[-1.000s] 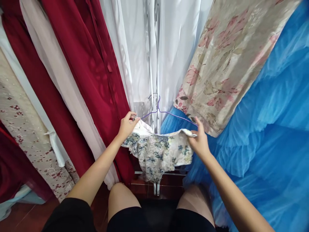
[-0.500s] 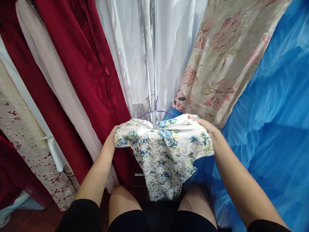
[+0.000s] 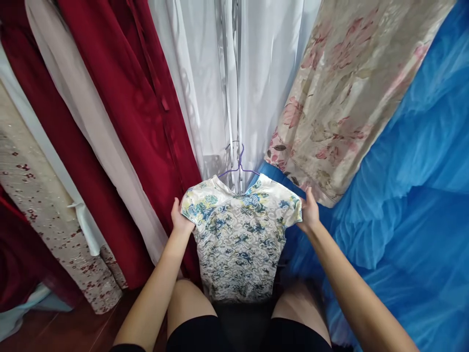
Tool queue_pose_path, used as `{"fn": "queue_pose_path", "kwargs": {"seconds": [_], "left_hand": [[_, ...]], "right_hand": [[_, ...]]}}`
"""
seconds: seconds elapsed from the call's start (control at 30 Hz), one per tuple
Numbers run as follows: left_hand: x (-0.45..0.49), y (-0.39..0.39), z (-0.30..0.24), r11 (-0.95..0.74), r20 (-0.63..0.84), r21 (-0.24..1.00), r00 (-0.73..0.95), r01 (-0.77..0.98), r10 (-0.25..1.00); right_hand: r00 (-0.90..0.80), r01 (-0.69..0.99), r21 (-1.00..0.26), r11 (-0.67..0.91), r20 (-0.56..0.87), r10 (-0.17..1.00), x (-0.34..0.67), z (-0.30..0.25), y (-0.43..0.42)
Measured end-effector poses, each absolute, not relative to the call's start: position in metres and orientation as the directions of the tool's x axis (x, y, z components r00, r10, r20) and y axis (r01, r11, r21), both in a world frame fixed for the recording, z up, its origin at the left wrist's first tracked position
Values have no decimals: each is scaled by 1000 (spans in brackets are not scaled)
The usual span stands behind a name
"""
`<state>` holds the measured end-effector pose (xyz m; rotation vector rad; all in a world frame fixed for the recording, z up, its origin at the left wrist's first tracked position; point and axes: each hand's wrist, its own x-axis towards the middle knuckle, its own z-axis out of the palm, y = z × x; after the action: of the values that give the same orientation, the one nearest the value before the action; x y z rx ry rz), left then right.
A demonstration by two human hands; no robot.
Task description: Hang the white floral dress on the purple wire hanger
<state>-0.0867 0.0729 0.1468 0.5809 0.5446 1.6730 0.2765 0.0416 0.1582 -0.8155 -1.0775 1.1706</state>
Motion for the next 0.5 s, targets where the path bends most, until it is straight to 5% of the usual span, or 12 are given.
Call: {"fn": "queue_pose_path", "kwargs": {"seconds": [0.17, 0.23, 0.3, 0.4, 0.5], "left_hand": [[-83, 80, 205, -414, 275, 620, -309, -666, 910], [-81, 87, 231, -518, 419, 710, -305, -477, 855], [-79, 89, 248, -637, 612, 764, -199, -104, 765], [-72, 82, 244, -724, 786, 479, 125, 497, 606], [-62, 73, 213, -684, 761, 267, 287, 679, 582]], "right_hand": [[171, -216, -944, 248, 214, 962, 279, 185, 30], [268, -221, -929, 296, 234, 935, 274, 196, 22], [359, -194, -924, 329, 245, 900, 269, 200, 7], [468, -20, -925, 380, 327, 821, 254, 188, -33], [371, 207, -894, 397, 447, 814, 231, 171, -86]]}}
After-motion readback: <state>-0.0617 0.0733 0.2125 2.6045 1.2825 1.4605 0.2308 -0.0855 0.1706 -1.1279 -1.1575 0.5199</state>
